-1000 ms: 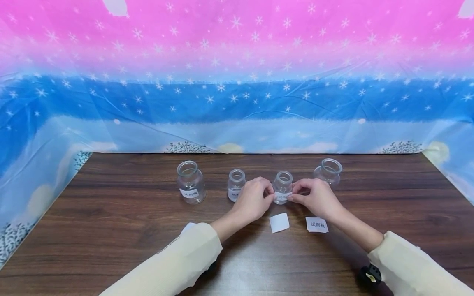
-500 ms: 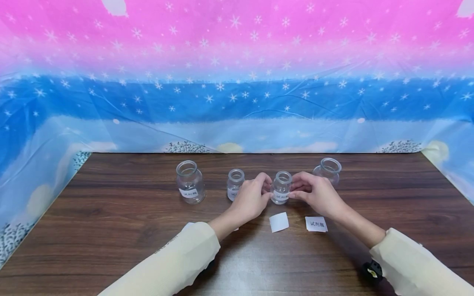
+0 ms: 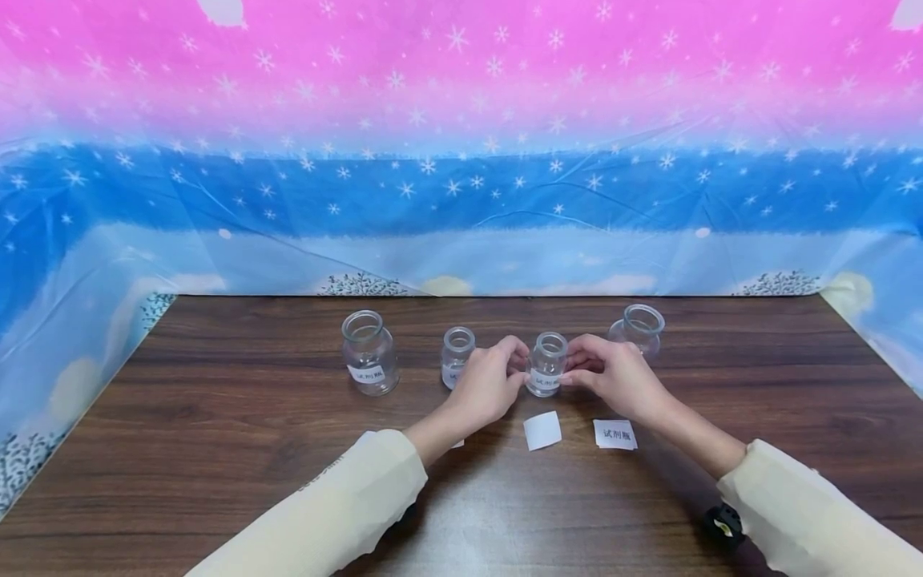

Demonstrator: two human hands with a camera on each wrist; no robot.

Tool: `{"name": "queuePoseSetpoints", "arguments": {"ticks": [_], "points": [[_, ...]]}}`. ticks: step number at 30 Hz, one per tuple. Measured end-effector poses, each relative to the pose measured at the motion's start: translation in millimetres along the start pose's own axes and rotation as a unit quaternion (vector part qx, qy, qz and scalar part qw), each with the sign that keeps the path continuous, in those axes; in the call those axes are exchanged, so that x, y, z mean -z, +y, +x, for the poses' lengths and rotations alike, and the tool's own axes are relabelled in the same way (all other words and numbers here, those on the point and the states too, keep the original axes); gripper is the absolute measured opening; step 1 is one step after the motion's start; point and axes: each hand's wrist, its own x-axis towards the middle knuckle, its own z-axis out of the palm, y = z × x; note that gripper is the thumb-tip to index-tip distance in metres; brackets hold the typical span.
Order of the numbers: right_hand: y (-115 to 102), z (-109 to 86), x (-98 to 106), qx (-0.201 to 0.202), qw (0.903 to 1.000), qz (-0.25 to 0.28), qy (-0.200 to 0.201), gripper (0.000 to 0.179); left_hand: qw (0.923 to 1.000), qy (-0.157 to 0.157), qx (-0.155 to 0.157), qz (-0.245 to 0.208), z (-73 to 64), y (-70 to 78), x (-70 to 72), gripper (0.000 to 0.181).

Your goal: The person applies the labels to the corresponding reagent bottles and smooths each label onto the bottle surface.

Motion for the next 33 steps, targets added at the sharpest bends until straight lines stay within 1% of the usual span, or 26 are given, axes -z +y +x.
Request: {"name": "queuePoseSetpoints", "arguments": {"ticks": [6,10,13,18,22,33], "points": [[1.0,-0.3,-3.4,0.012,0.9988,-0.046,-0.016,0.023,1.0000,-0.001,0.007,0.007,-0.5,1.2,0.4,0.018],[1.1,-1.1,-4.9,0.017,0.9975,-0.065,-0.021,0.023,0.9999,-0.003,0.007,0.012,-1.1,1.9,0.4,0.018],[0.6,-1.8,-4.9,0.022,0.9973,-0.066,-0.021,0.022,0.9999,-0.005,0.005,0.014,-1.4,1.8,0.7,0.018],[1.1,-2.1,-3.9,0.032,0.9978,-0.054,-0.021,0.022,0.9999,-0.013,0.002,0.006,-1.8,1.5,2.4,0.016],[1.7,-1.4,-3.5,0.031,0.9981,-0.049,-0.023,0.022,0.9998,-0.019,-0.001,0.002,-1.8,1.6,4.1,0.016],[2.0,-1.4,-3.2,0.026,0.9983,-0.047,-0.023,0.022,0.9994,-0.015,-0.006,0.031,0.1,2.3,-0.8,0.015]]}}
